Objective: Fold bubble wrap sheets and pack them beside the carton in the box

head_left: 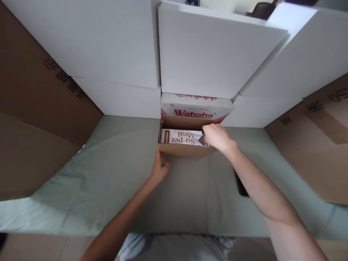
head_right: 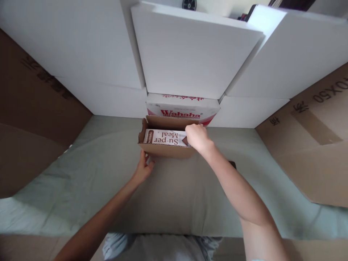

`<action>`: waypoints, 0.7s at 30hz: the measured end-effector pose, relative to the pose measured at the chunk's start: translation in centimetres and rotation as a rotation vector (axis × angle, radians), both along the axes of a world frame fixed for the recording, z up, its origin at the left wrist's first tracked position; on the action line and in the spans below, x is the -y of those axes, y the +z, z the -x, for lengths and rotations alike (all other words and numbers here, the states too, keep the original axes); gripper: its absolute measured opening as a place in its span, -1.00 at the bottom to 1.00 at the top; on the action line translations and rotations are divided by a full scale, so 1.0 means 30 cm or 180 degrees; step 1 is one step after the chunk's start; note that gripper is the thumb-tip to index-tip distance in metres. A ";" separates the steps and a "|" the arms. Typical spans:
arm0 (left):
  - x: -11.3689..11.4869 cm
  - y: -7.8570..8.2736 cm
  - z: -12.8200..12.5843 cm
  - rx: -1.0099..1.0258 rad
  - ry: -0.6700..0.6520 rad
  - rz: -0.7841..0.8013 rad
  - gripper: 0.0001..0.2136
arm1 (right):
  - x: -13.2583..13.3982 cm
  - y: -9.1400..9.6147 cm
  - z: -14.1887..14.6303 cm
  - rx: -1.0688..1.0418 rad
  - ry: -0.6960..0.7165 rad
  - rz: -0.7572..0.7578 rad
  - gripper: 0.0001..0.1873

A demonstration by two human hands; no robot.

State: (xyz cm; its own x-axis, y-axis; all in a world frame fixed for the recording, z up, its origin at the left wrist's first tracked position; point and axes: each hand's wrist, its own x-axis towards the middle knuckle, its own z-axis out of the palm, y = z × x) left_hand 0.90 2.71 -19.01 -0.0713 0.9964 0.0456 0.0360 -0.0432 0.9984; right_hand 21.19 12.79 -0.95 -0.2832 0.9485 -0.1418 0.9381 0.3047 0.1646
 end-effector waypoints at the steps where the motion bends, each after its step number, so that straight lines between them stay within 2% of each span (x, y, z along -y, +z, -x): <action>1: 0.001 0.002 -0.002 0.0011 -0.0001 -0.0009 -0.24 | 0.001 -0.009 -0.005 -0.0020 -0.0009 -0.0055 -0.89; 4: 0.004 0.003 -0.005 0.0053 0.0075 0.0081 -0.24 | 0.015 -0.020 -0.026 -0.0295 -0.0029 -0.0509 -0.83; 8: 0.002 -0.007 -0.007 0.0052 0.0103 0.0000 -0.22 | 0.063 0.010 -0.058 -0.1078 -0.0213 -0.1696 -0.75; 11: -0.011 -0.025 -0.010 0.0037 0.0107 -0.0118 -0.24 | 0.161 0.056 -0.089 -0.1868 -0.0171 -0.2507 -0.75; 13: -0.024 -0.036 -0.011 0.0044 0.0131 -0.0147 -0.25 | 0.258 0.078 -0.105 -0.2535 -0.0161 -0.2769 -0.72; 15: -0.033 -0.038 -0.007 0.0058 0.0135 -0.0144 -0.25 | 0.363 0.070 -0.112 -0.3243 -0.0240 -0.2553 -0.67; 17: -0.024 -0.026 0.003 -0.0038 0.0193 -0.0186 -0.27 | 0.453 0.018 -0.108 -0.3795 -0.0351 -0.1714 -0.66; 19: 0.012 0.001 0.017 -0.0259 0.0410 -0.0372 -0.31 | 0.514 -0.084 -0.092 -0.4189 -0.0651 -0.0635 -0.69; 21: 0.079 0.037 0.027 -0.0444 0.0480 -0.0605 -0.39 | 0.549 -0.215 -0.068 -0.4600 -0.1202 0.0268 -0.73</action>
State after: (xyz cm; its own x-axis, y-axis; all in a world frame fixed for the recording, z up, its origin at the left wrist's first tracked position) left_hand 0.10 0.33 -17.90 -0.1982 0.9476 0.2505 0.1929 -0.2129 0.9579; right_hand 23.22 -3.69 -7.41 0.0306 0.9994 -0.0170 0.2949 -0.0253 -0.9552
